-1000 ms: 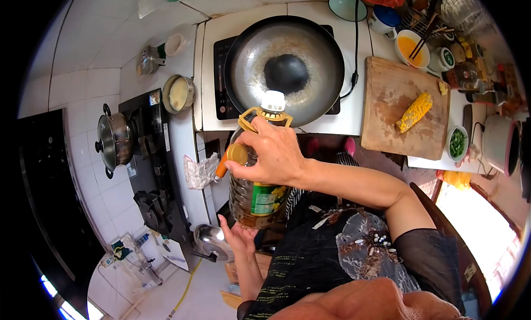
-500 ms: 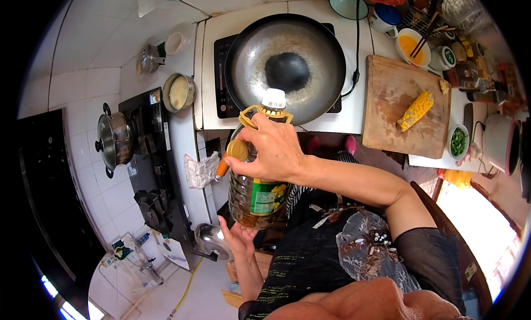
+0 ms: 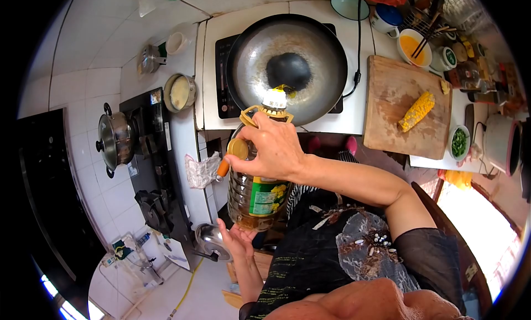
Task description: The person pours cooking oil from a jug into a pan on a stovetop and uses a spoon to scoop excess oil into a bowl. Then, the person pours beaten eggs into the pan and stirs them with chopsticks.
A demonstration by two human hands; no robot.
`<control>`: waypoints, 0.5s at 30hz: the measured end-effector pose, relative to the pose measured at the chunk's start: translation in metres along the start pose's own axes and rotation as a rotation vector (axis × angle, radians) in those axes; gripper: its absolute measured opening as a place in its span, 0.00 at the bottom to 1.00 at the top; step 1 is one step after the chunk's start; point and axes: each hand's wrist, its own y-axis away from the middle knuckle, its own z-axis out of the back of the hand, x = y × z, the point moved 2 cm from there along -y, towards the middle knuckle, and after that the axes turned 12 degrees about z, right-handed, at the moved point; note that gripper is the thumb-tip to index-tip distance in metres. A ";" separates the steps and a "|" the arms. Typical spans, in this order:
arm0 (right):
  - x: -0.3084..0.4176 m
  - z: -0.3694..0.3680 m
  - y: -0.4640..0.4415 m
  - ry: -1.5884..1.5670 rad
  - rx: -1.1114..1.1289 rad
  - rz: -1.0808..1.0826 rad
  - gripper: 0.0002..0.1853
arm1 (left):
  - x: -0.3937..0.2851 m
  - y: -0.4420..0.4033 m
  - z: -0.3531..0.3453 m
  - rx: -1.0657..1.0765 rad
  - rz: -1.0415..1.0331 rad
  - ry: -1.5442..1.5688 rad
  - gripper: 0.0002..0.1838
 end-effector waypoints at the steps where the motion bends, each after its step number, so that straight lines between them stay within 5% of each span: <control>1: 0.000 0.000 0.000 -0.001 0.000 0.001 0.23 | 0.000 0.000 0.000 -0.003 -0.001 0.001 0.51; 15: -0.001 0.001 0.000 -0.003 0.013 -0.003 0.22 | 0.000 0.000 -0.002 0.009 -0.006 0.007 0.51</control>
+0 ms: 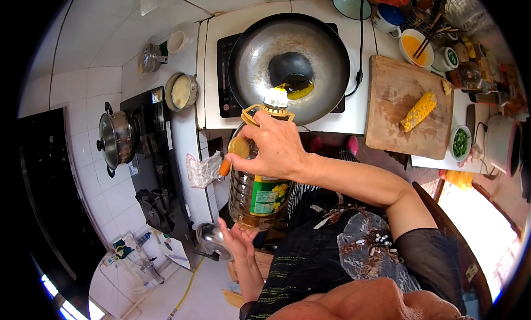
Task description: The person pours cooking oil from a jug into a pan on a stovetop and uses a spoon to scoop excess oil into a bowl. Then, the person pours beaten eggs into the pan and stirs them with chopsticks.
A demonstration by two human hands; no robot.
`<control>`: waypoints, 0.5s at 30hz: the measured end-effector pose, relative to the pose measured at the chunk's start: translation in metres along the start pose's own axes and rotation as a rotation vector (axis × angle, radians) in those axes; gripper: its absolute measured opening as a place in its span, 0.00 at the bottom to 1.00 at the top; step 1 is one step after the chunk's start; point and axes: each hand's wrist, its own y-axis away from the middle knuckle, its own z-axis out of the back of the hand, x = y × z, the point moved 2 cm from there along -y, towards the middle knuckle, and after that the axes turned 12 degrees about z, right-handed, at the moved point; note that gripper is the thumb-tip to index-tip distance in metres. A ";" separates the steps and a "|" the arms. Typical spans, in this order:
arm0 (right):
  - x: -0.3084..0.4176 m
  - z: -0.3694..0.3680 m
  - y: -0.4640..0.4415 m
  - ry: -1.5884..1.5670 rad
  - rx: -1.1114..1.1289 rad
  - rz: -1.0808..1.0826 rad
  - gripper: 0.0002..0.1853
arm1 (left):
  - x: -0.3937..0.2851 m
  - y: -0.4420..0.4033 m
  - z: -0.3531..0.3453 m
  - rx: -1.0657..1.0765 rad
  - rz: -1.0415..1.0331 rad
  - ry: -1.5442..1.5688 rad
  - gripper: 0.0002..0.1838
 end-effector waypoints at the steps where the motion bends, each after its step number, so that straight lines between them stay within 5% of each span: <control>1: -0.001 0.000 0.000 0.000 0.000 0.000 0.22 | 0.000 0.001 -0.001 -0.008 -0.004 -0.001 0.52; 15: -0.002 0.000 0.001 0.006 0.010 0.003 0.23 | 0.001 -0.002 0.001 0.011 -0.005 -0.009 0.51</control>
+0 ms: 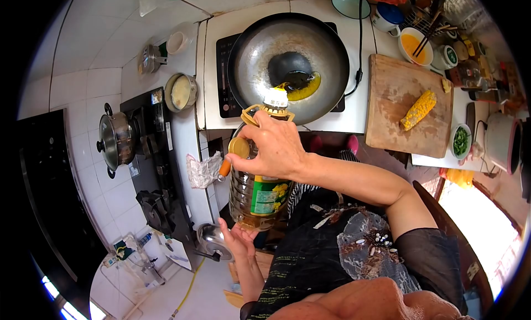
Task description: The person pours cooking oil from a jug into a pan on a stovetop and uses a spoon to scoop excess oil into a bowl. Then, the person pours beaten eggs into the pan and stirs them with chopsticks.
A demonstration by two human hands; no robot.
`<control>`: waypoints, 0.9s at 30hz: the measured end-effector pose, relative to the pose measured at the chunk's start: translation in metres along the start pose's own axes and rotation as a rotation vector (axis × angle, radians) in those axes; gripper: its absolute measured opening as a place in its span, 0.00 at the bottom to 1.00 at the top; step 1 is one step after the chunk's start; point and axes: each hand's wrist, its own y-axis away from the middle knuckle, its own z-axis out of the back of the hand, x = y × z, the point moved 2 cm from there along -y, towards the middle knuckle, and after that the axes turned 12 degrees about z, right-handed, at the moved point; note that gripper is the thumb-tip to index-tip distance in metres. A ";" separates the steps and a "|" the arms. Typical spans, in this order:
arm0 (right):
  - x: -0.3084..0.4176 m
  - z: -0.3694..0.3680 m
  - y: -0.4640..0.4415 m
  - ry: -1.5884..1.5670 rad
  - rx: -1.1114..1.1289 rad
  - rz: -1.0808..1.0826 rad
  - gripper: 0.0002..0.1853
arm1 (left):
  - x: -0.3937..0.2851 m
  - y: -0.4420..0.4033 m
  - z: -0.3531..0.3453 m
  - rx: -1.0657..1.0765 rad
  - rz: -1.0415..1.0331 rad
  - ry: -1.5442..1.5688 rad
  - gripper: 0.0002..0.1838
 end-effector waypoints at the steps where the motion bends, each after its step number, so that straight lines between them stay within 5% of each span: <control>1: 0.000 -0.001 0.000 0.000 0.001 0.000 0.23 | 0.000 -0.001 0.001 -0.002 0.001 0.001 0.51; 27: 0.003 -0.021 -0.003 0.028 0.021 -0.018 0.24 | -0.004 -0.012 0.015 -0.039 0.010 0.002 0.55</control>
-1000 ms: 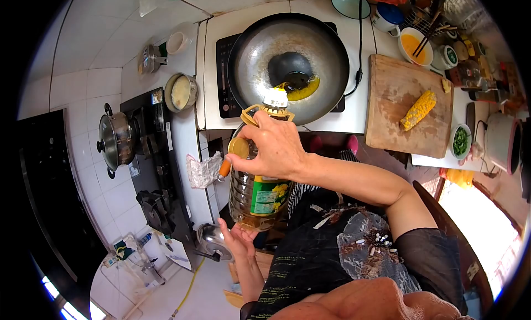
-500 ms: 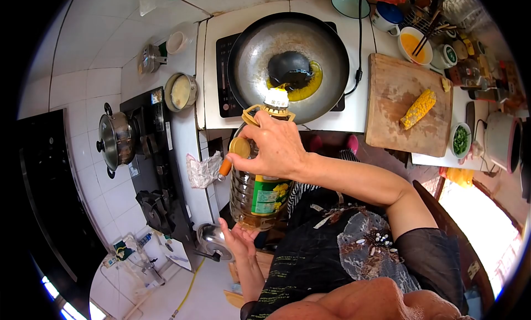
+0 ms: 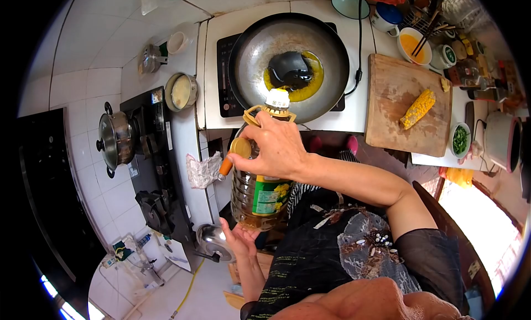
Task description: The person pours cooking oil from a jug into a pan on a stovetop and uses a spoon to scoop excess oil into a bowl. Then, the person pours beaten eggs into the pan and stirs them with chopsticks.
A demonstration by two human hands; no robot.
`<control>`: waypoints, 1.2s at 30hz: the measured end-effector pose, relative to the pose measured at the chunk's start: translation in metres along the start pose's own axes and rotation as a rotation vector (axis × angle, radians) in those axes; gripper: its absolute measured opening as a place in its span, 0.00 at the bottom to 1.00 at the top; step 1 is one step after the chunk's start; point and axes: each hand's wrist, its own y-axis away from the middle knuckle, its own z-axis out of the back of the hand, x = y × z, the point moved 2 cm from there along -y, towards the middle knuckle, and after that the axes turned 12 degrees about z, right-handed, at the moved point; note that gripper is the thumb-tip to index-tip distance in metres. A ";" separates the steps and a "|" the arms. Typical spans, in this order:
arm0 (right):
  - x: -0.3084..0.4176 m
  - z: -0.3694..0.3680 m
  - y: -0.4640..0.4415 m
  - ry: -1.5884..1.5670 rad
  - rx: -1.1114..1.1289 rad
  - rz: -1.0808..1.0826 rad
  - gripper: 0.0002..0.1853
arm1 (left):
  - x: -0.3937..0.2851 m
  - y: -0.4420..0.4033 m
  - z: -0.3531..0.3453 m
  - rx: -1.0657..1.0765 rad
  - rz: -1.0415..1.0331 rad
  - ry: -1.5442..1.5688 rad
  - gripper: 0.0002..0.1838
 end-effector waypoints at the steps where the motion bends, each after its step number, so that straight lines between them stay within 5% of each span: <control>1: -0.001 0.000 0.000 0.000 0.000 0.000 0.24 | 0.000 -0.001 0.000 -0.001 -0.002 -0.006 0.55; 19: 0.032 -0.010 0.002 0.066 -0.029 0.075 0.22 | 0.015 -0.041 0.005 0.069 0.077 0.061 0.58; 25: 0.061 0.009 0.007 0.068 -0.026 0.184 0.21 | 0.040 -0.092 -0.009 0.254 0.162 0.219 0.53; 27: 0.073 0.019 0.015 0.035 -0.001 0.252 0.21 | 0.003 -0.015 -0.105 0.507 -0.115 0.296 0.38; 29: 0.076 0.032 0.024 0.025 -0.032 0.257 0.21 | -0.021 0.023 -0.154 0.655 -0.216 0.339 0.36; 36: 0.059 0.093 0.057 -0.061 -0.065 0.178 0.20 | -0.010 -0.025 -0.207 0.727 -0.072 0.027 0.31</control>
